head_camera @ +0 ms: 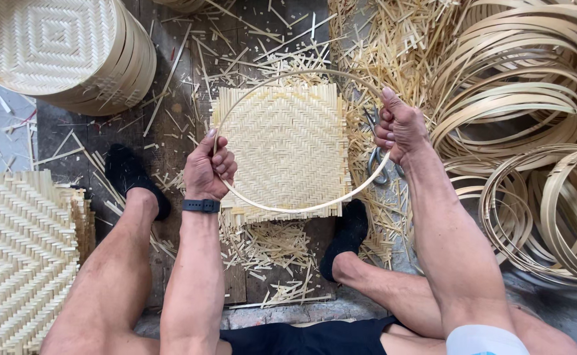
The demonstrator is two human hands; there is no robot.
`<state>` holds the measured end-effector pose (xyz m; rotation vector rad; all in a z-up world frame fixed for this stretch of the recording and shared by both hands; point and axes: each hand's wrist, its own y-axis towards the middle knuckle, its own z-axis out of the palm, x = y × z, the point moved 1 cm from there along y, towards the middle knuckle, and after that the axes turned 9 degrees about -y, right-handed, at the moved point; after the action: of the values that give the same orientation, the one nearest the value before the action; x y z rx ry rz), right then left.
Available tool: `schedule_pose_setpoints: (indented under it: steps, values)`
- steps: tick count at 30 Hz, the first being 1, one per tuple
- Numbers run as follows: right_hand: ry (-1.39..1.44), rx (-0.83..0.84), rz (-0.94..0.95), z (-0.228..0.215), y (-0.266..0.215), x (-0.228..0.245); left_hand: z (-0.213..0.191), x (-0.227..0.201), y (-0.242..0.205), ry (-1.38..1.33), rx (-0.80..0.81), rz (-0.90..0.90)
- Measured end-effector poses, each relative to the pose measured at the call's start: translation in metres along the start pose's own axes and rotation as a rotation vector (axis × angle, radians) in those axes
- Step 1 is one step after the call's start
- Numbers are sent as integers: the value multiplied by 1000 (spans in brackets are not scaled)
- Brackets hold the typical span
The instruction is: The person places a circular bamboo hoop onto a woven bamboo sheet, fits them into a wooden mold, and trims the excess bamboo strips using shears.
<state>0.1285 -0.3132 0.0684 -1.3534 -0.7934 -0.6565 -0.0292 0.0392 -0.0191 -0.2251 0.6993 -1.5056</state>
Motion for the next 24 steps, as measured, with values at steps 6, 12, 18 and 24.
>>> schedule_pose_setpoints:
  steps: [6, 12, 18, 24]
  values:
    - [110, 52, 37, 23, -17, -23, -5, 14, 0, -184, -13, 127]
    - [348, -144, -37, 23, -5, -65, -22, 28, -1, -186, -21, 112]
    - [268, 22, -66, 10, -3, -62, -21, 35, -11, -169, -19, 119]
    - [-93, 108, 20, 16, -5, -40, -18, 19, -16, 101, -69, 45]
